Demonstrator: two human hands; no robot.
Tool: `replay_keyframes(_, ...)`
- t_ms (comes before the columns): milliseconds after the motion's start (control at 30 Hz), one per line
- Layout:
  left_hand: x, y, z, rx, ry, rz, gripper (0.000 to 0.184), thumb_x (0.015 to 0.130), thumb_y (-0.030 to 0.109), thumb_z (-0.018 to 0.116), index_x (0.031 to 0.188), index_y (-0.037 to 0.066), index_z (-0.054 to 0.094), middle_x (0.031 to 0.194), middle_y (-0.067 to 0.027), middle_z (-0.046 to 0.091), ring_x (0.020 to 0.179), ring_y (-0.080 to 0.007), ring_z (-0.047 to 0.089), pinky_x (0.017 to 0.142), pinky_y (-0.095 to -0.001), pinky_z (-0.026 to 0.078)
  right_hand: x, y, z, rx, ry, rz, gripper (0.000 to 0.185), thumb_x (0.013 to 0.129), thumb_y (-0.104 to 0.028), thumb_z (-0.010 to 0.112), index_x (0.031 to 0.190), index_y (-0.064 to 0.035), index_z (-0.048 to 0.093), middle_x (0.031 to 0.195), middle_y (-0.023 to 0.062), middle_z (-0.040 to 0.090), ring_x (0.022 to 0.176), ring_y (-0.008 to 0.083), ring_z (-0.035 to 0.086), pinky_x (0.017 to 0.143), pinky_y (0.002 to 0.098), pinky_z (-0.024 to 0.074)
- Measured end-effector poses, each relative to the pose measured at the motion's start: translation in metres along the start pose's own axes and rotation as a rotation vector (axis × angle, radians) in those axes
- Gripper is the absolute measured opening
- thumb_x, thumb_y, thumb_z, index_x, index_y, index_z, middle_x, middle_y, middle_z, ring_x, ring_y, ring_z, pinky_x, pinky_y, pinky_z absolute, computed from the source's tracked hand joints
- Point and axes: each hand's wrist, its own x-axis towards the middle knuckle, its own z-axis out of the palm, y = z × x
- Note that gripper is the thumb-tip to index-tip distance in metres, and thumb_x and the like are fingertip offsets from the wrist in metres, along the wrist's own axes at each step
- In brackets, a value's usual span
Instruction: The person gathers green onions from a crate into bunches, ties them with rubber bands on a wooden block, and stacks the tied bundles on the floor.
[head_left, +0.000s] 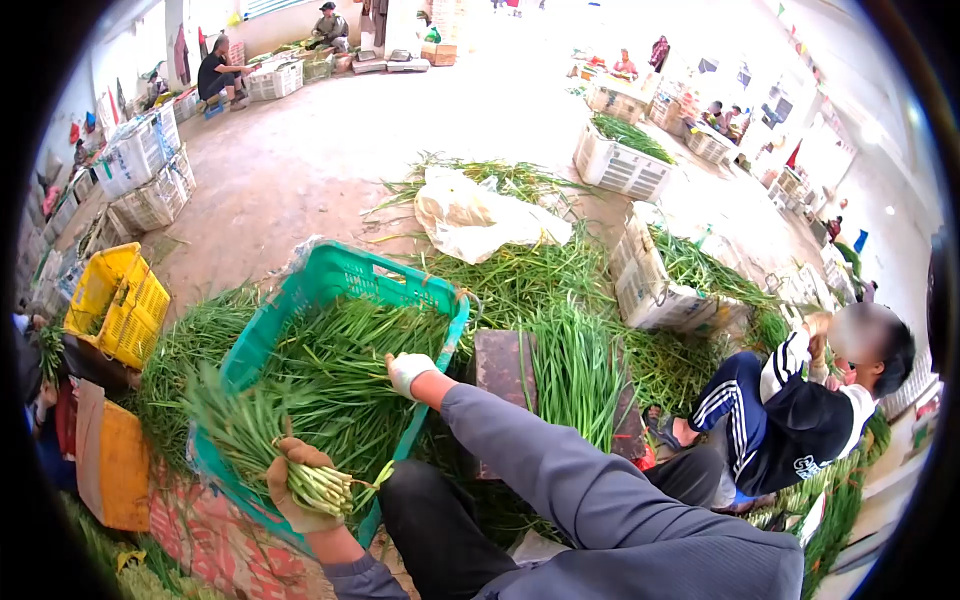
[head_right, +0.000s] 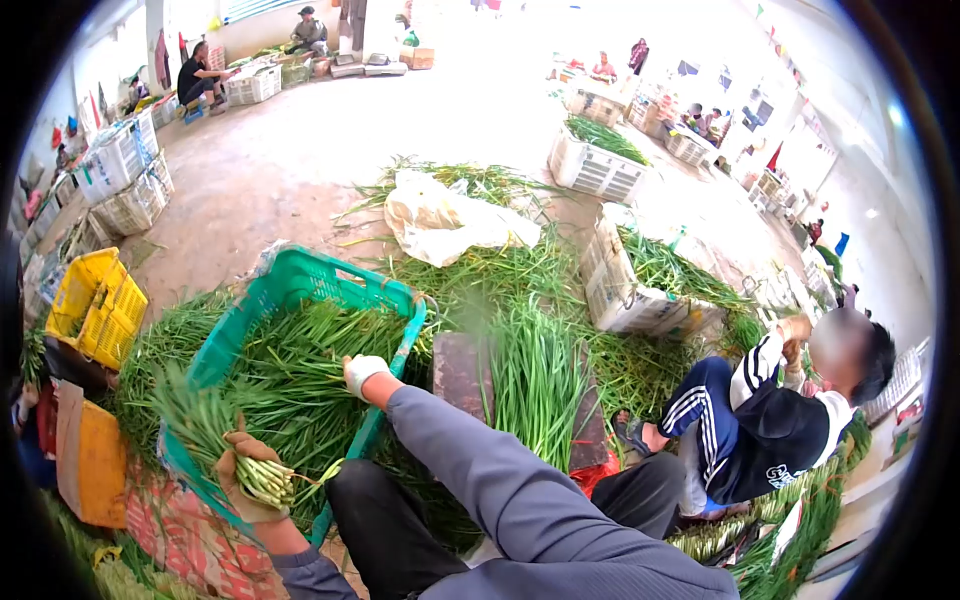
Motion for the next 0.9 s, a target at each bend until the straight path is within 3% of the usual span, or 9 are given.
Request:
replay_keyframes(33, -0.004, 0.002, 0.005, 0.030, -0.085, -0.003, 0.051, 0.092, 0.005, 0.060, 0.141, 0.008, 0.044, 0.119, -0.0118, 0.062, 0.103, -0.0251, 0.064, 0.090, -0.0422, 0.057, -0.003, -0.003, -0.014, -0.082, -0.091, -0.001, 0.058, 0.088, -0.014, 0.059, 0.142, -0.0046, 0.042, 0.117, 0.0231, 0.064, 0.106, 0.0388, 0.065, 0.087, 0.0465, 0.0525)
replay_keyframes(133, -0.012, -0.006, 0.022, 0.274, -0.183, -0.030, 0.064, 0.090, 0.003, 0.061, 0.149, 0.009, 0.035, 0.120, -0.0116, 0.062, 0.100, -0.0246, 0.064, 0.090, -0.0431, 0.056, -0.028, -0.019, -0.060, -0.060, 0.001, 0.008, 0.071, 0.083, -0.021, 0.068, 0.146, -0.0049, 0.039, 0.123, 0.0257, 0.061, 0.114, 0.0388, 0.061, 0.095, 0.0466, 0.0490)
replay_keyframes(267, -0.021, -0.024, 0.011, 0.818, 0.005, -0.025, 0.071, 0.081, -0.003, 0.065, 0.146, 0.007, 0.037, 0.113, -0.0100, 0.061, 0.096, -0.0231, 0.062, 0.085, -0.0371, 0.056, -0.111, -0.019, -0.124, 0.948, -0.384, -0.386, 0.096, 0.080, -0.030, 0.078, 0.152, 0.0037, 0.023, 0.139, 0.0265, 0.053, 0.128, 0.0283, 0.054, 0.105, 0.0363, 0.0451)
replay_keyframes(333, -0.019, -0.056, 0.012, 1.018, 0.041, -0.049, 0.056, 0.076, -0.002, 0.069, 0.129, 0.002, 0.053, 0.101, -0.0111, 0.066, 0.082, -0.0237, 0.066, 0.076, -0.0367, 0.057, -0.152, -0.031, -0.143, 1.164, -0.302, -0.479, 0.089, 0.079, -0.023, 0.079, 0.148, 0.0053, 0.030, 0.130, 0.0239, 0.060, 0.118, 0.0229, 0.059, 0.098, 0.0347, 0.0491)
replay_keyframes(400, -0.018, -0.088, 0.022, 1.469, -0.042, -0.137, 0.028, 0.072, 0.001, 0.075, 0.099, 0.001, 0.068, 0.088, -0.0073, 0.070, 0.079, -0.0189, 0.067, 0.073, -0.0313, 0.054, -0.181, -0.043, -0.184, 0.914, -0.099, -0.534, 0.076, 0.079, -0.019, 0.079, 0.140, 0.0050, 0.040, 0.118, 0.0194, 0.066, 0.107, 0.0194, 0.062, 0.090, 0.0355, 0.0519)
replay_keyframes(467, -0.021, -0.125, 0.021, 1.463, -0.138, -0.236, 0.023, 0.071, -0.002, 0.076, 0.092, 0.001, 0.068, 0.085, -0.0045, 0.071, 0.079, -0.0151, 0.067, 0.076, -0.0305, 0.054, -0.194, -0.036, -0.208, 1.008, -0.216, -0.338, 0.057, 0.079, -0.012, 0.078, 0.127, 0.0036, 0.051, 0.106, 0.0092, 0.068, 0.097, 0.0136, 0.061, 0.084, 0.0326, 0.0523)
replay_keyframes(667, -0.022, -0.169, -0.038, 1.483, -0.365, -0.344, 0.058, 0.075, 0.002, 0.078, 0.127, 0.002, 0.052, 0.119, -0.0083, 0.065, 0.102, -0.0173, 0.064, 0.087, -0.0335, 0.053, -0.243, -0.011, -0.211, 1.369, 0.273, -0.398, 0.048, 0.079, -0.007, 0.075, 0.125, -0.0015, 0.062, 0.110, 0.0062, 0.069, 0.095, 0.0144, 0.062, 0.085, 0.0315, 0.0523)
replay_keyframes(767, -0.036, -0.198, -0.030, 1.702, -0.396, -0.268, 0.058, 0.075, 0.007, 0.078, 0.127, 0.003, 0.053, 0.113, -0.0060, 0.067, 0.102, -0.0184, 0.064, 0.091, -0.0336, 0.051, -0.263, 0.001, -0.213, 1.180, 0.389, -0.165, 0.033, 0.080, -0.009, 0.075, 0.112, -0.0013, 0.069, 0.101, 0.0063, 0.072, 0.086, 0.0147, 0.065, 0.080, 0.0309, 0.0528)
replay_keyframes(900, -0.065, -0.229, -0.135, 1.828, -0.266, -0.154, 0.065, 0.074, 0.029, 0.082, 0.128, 0.005, 0.054, 0.107, -0.0233, 0.069, 0.100, -0.0350, 0.066, 0.087, -0.0383, 0.054, -0.296, 0.023, -0.214, 1.149, 0.573, -0.138, 0.028, 0.080, -0.011, 0.071, 0.107, -0.0006, 0.071, 0.095, 0.0065, 0.073, 0.085, 0.0142, 0.065, 0.080, 0.0300, 0.0516)
